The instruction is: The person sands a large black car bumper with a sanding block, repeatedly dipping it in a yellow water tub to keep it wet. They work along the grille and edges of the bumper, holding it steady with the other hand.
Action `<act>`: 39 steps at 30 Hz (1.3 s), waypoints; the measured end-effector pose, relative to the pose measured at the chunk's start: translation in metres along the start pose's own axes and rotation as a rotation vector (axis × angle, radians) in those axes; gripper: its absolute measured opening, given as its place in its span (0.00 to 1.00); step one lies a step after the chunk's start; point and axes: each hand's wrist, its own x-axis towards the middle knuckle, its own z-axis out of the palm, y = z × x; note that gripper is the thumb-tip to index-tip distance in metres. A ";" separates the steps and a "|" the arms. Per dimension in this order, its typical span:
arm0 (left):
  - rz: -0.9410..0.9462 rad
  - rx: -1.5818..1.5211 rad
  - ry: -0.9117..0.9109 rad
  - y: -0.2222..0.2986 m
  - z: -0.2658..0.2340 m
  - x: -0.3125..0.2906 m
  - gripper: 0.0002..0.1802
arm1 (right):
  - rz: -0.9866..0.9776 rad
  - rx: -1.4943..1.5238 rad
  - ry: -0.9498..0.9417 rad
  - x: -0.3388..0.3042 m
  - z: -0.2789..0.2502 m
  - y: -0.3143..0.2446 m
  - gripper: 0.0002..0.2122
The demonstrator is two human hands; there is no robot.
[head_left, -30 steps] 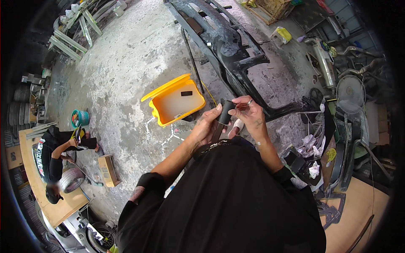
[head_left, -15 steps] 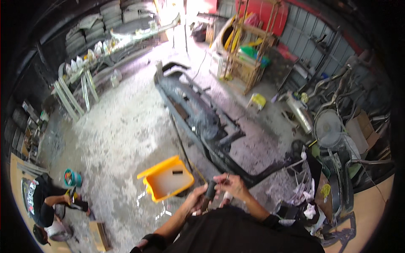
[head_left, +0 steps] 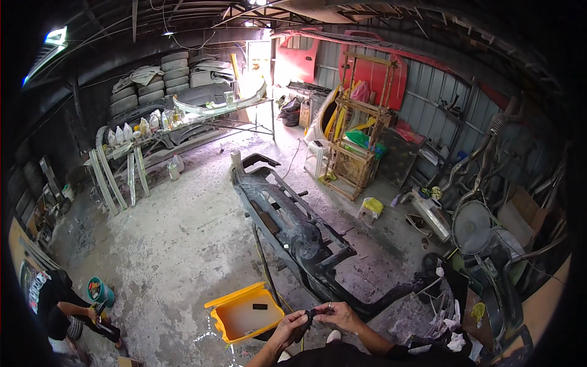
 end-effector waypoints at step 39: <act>0.385 0.628 0.266 0.029 0.027 -0.014 0.15 | -0.117 0.285 0.184 0.030 0.030 -0.004 0.15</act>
